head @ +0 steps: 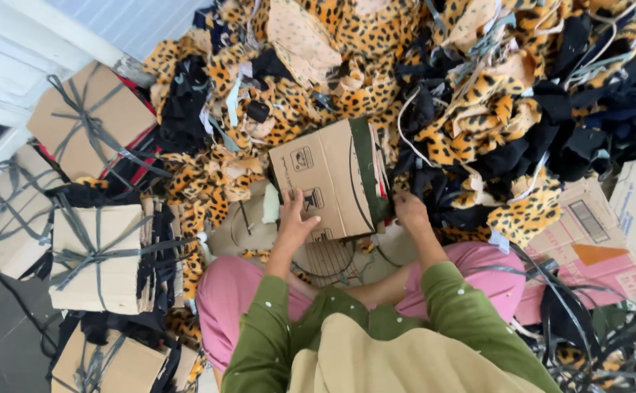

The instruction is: Packing fabric into cardboard boxes and securing them with straps

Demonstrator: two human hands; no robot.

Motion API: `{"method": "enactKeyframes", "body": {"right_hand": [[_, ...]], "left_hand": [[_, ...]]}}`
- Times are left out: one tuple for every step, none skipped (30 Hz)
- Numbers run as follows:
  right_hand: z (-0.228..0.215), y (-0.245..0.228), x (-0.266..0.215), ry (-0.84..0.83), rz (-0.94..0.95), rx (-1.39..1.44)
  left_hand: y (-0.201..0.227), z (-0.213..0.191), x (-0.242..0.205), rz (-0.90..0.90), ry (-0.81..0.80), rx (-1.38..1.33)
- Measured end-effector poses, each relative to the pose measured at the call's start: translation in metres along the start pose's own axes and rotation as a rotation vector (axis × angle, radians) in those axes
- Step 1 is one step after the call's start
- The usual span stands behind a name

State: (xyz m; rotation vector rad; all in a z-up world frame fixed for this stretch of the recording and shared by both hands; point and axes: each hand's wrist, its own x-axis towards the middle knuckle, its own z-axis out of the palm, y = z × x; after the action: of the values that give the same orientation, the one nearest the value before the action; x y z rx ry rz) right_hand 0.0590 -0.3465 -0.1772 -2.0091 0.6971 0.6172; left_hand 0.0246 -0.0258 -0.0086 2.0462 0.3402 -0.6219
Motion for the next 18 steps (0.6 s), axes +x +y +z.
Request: {"method": "enactKeyframes", "body": {"right_hand": [[0.002, 0.003, -0.013, -0.004, 0.011, -0.004], [0.000, -0.001, -0.019, -0.008, 0.002, 0.085], [-0.002, -0.006, -0.027, -0.012, -0.008, 0.174], [-0.013, -0.038, -0.061, -0.008, -0.009, 0.177], [-0.024, -0.069, -0.095, -0.115, 0.093, 0.460], [-0.034, -0.101, -0.129, -0.225, 0.193, 0.744], [-0.035, -0.103, -0.139, -0.222, 0.192, 0.747], [-0.036, -0.104, -0.148, -0.251, 0.174, 0.761], [-0.036, -0.105, -0.157, -0.280, 0.155, 0.775], [-0.018, -0.077, -0.142, -0.274, 0.165, 0.775], [0.000, -0.049, -0.127, -0.192, 0.091, 0.631], [0.017, -0.026, -0.108, -0.113, 0.007, 0.486], [0.021, -0.027, -0.119, -0.110, 0.005, 0.486], [0.025, -0.028, -0.131, -0.130, 0.031, 0.448], [0.029, -0.029, -0.143, -0.149, 0.057, 0.409], [0.028, -0.022, -0.136, -0.153, 0.052, 0.407], [0.027, -0.014, -0.129, -0.164, 0.059, 0.408], [0.027, -0.003, -0.126, -0.174, 0.073, 0.411]], "left_hand": [[0.003, 0.000, -0.008, -0.010, -0.008, -0.001], [0.011, -0.002, -0.010, -0.016, -0.007, -0.005], [0.019, -0.005, -0.013, -0.022, -0.006, -0.008], [0.019, -0.005, -0.011, -0.018, -0.008, -0.007], [0.018, -0.005, -0.010, -0.031, -0.005, 0.013], [0.017, -0.006, -0.009, -0.044, -0.001, 0.033], [0.012, -0.005, -0.005, -0.041, -0.003, 0.035], [0.005, -0.003, -0.002, -0.062, 0.001, 0.074], [-0.001, -0.002, 0.001, -0.084, 0.005, 0.113], [-0.004, -0.003, -0.001, -0.088, -0.005, 0.113], [-0.007, -0.004, -0.003, -0.083, -0.004, 0.133], [-0.005, -0.008, -0.001, -0.071, 0.007, 0.153], [-0.005, -0.010, -0.005, -0.067, 0.006, 0.153], [-0.005, -0.012, -0.009, -0.059, -0.013, 0.143], [-0.006, -0.014, -0.013, -0.052, -0.032, 0.132], [-0.006, -0.013, -0.018, -0.052, -0.026, 0.131], [-0.007, -0.012, -0.023, -0.052, -0.028, 0.127], [-0.009, -0.009, -0.030, -0.054, -0.038, 0.127]]}}
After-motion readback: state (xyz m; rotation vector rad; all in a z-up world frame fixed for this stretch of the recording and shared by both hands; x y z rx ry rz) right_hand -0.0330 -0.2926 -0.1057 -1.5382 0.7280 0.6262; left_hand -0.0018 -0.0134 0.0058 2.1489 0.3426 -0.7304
